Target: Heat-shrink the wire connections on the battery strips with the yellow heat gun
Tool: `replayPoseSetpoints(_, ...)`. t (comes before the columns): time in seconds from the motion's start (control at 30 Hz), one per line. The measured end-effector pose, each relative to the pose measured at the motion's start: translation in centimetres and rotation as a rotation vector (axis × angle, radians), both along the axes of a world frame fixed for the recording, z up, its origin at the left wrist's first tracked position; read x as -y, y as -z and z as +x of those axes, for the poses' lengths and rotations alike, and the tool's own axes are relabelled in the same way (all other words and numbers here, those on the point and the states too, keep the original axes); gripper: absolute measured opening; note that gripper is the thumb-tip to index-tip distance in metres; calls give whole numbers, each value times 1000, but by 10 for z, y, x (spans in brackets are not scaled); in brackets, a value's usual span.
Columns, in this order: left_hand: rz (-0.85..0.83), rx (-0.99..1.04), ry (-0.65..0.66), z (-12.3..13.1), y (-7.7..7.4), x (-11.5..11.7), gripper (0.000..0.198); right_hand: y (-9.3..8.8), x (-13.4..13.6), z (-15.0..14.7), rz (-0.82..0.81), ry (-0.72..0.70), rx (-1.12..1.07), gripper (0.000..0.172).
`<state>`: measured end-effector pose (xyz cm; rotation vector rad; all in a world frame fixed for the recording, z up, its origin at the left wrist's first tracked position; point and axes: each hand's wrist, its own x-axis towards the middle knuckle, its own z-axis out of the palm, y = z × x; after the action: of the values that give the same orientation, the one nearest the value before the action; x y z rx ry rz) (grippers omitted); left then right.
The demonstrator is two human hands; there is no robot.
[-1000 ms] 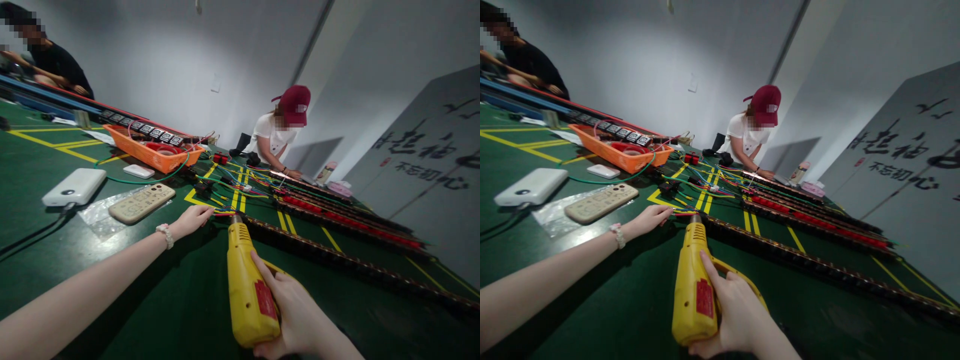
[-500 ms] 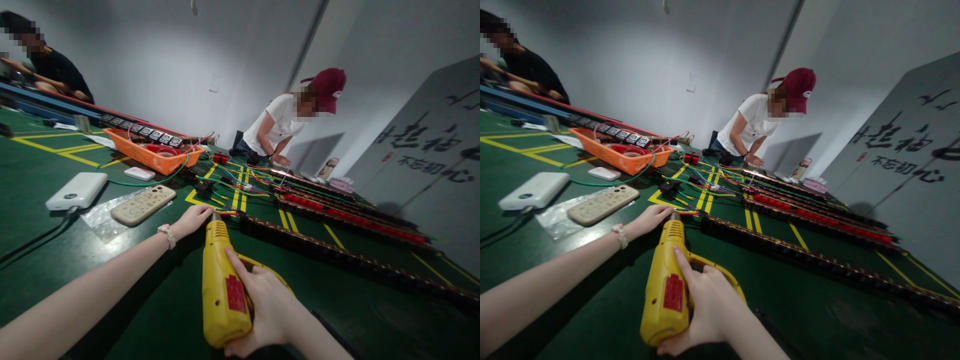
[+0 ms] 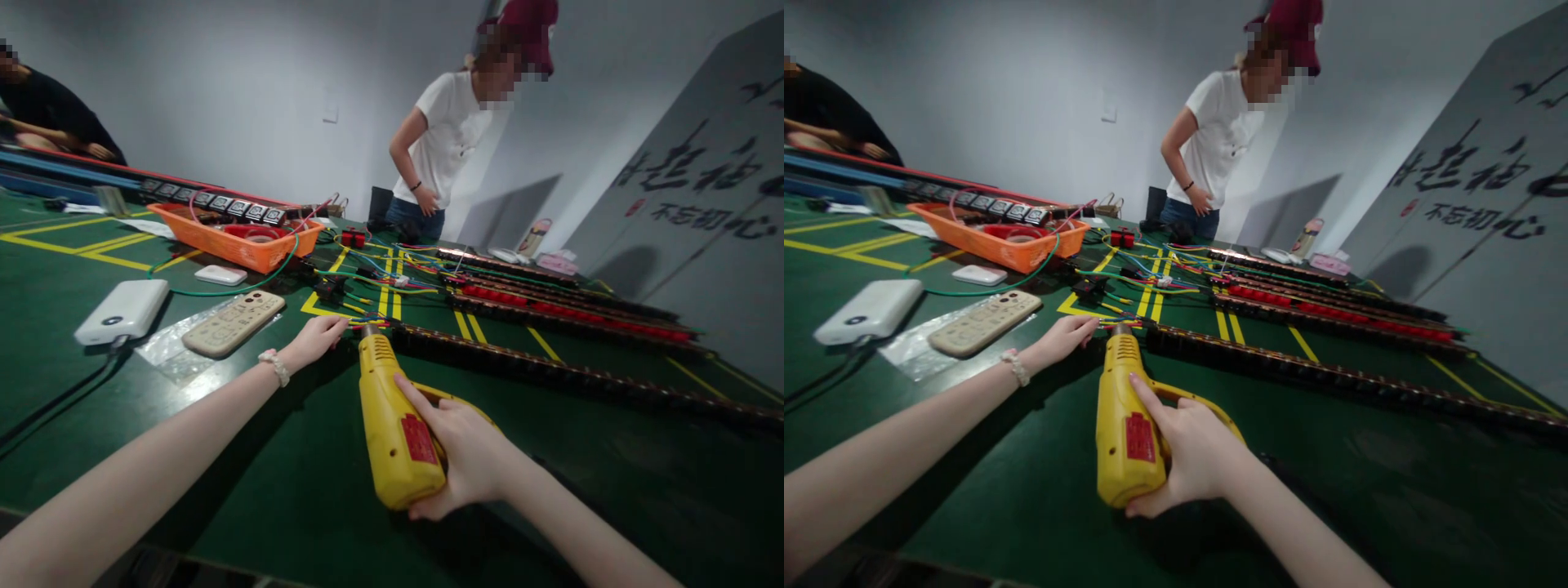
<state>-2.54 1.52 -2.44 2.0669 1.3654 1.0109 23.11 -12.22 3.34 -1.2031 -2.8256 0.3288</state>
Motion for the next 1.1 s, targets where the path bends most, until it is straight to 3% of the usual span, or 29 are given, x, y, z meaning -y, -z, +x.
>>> replayPoseSetpoints(1.1,-41,-43,-10,-3,-2,4,47,-2,11,6,109,-35,-71,123)
